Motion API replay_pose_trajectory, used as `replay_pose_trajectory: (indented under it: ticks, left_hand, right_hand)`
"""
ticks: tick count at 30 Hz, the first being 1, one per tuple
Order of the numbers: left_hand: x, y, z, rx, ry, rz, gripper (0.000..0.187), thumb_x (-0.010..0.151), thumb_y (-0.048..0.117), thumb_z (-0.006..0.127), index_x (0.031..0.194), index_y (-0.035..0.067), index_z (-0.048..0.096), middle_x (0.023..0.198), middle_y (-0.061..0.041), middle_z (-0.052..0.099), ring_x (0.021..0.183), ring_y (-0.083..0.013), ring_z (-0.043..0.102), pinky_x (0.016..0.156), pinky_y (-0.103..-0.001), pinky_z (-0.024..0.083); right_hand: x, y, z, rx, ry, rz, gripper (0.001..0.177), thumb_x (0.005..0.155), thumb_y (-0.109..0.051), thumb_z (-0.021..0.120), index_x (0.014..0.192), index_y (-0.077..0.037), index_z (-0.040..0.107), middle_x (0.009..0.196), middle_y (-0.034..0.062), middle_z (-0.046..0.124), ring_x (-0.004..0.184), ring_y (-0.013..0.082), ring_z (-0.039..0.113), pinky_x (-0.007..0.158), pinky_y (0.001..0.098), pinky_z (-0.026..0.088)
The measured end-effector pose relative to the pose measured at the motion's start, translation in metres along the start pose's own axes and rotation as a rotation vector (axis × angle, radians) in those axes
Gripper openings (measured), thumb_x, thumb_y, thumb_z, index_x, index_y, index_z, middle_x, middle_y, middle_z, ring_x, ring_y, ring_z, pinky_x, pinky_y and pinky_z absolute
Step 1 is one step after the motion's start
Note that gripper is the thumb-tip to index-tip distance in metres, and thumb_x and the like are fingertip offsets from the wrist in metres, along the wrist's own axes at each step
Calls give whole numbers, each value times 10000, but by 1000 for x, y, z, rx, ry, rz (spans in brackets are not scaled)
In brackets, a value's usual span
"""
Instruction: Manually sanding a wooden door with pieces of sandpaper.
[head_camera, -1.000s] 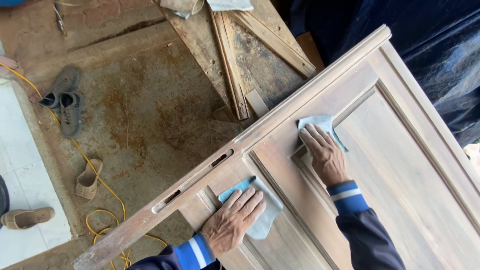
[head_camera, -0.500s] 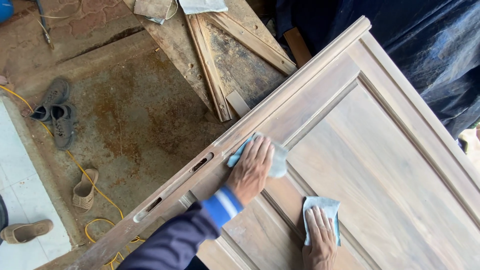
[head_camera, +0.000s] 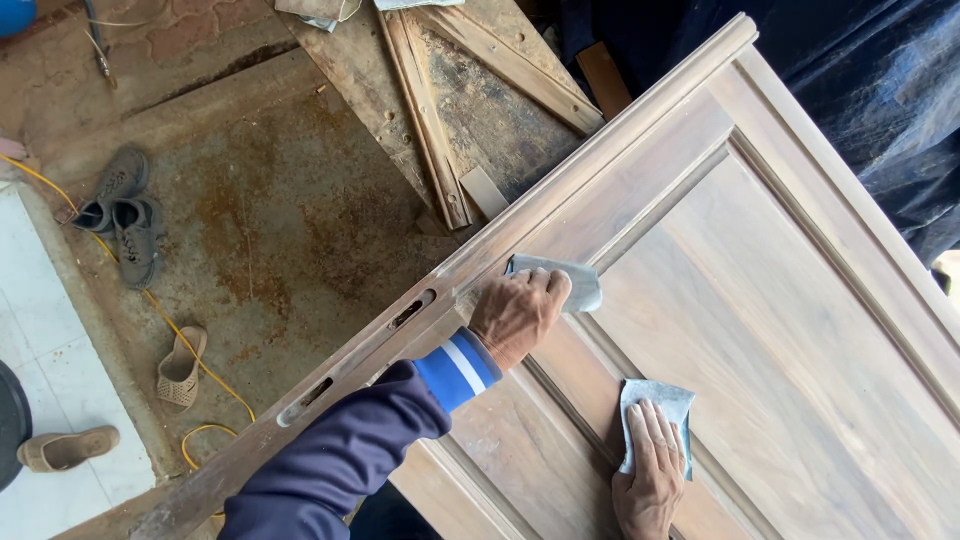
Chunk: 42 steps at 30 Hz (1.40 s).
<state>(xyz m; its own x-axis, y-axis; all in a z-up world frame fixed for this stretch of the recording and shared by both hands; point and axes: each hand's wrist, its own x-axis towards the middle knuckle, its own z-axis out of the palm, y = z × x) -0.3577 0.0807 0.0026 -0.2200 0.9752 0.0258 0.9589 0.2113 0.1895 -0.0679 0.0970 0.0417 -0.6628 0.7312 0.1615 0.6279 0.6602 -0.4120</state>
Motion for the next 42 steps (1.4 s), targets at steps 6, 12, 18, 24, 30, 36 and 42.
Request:
replay_pose_trajectory:
  ticks: [6, 12, 18, 24, 30, 36, 42]
  left_hand:
    - [6, 2, -11, -275, -147, -143, 222, 1118, 285, 537, 1038, 101, 632, 792, -81, 693, 639, -167, 640, 543, -325, 535]
    - [-27, 9, 13, 37, 60, 79, 361, 826, 193, 677, 1127, -3, 652, 1207, -190, 671, 971, -290, 670, 723, -326, 621]
    - [-33, 6, 23, -21, -17, 116, 222, 978, 158, 657, 1128, -5, 667, 1262, -280, 614, 1108, -373, 641, 818, -394, 632]
    - [-31, 23, 30, -119, 26, -127, 178, 984, 156, 644, 993, -19, 673, 1455, -243, 547, 1052, -327, 619, 772, -387, 624]
    - [-23, 29, 29, -179, 56, -125, 530, 927, 100, 649, 1419, -77, 565, 1389, -209, 577, 1101, -296, 598, 1015, -389, 543]
    - [38, 31, 52, 168, -6, -92, 490, 954, 138, 649, 1393, -42, 530, 1467, -283, 520, 1330, -395, 539, 1113, -424, 471]
    - [0, 36, 15, 165, -133, -302, 533, 900, 235, 688, 1350, -3, 529, 1451, -283, 501, 1324, -405, 535, 1081, -469, 479]
  right_hand:
    - [-1, -3, -3, 4, 3, 22, 705, 696, 172, 515, 1353, -65, 610, 1418, 137, 613, 1414, 325, 512, 1224, 502, 362]
    - [-1, -4, -7, 23, 7, 23, 752, 637, 175, 506, 1340, -66, 618, 1403, 134, 620, 1400, 329, 518, 1216, 503, 364]
    - [-2, -3, -6, 27, 24, 12, 729, 669, 174, 518, 1345, -78, 620, 1401, 127, 624, 1393, 325, 524, 1216, 503, 365]
    - [-5, 0, -2, 1, 11, 24, 696, 703, 170, 524, 1345, -79, 621, 1405, 119, 624, 1399, 322, 522, 1225, 507, 364]
    - [-3, -1, -4, 5, 4, 14, 672, 717, 153, 523, 1344, -70, 614, 1414, 120, 616, 1404, 321, 514, 1222, 505, 361]
    - [-5, 2, 0, 9, -9, 37, 723, 654, 153, 509, 1336, -62, 613, 1416, 123, 614, 1405, 324, 512, 1210, 495, 368]
    - [-6, 3, -2, 10, 3, 20, 703, 686, 148, 518, 1349, -66, 614, 1432, 118, 605, 1407, 325, 512, 1191, 483, 378]
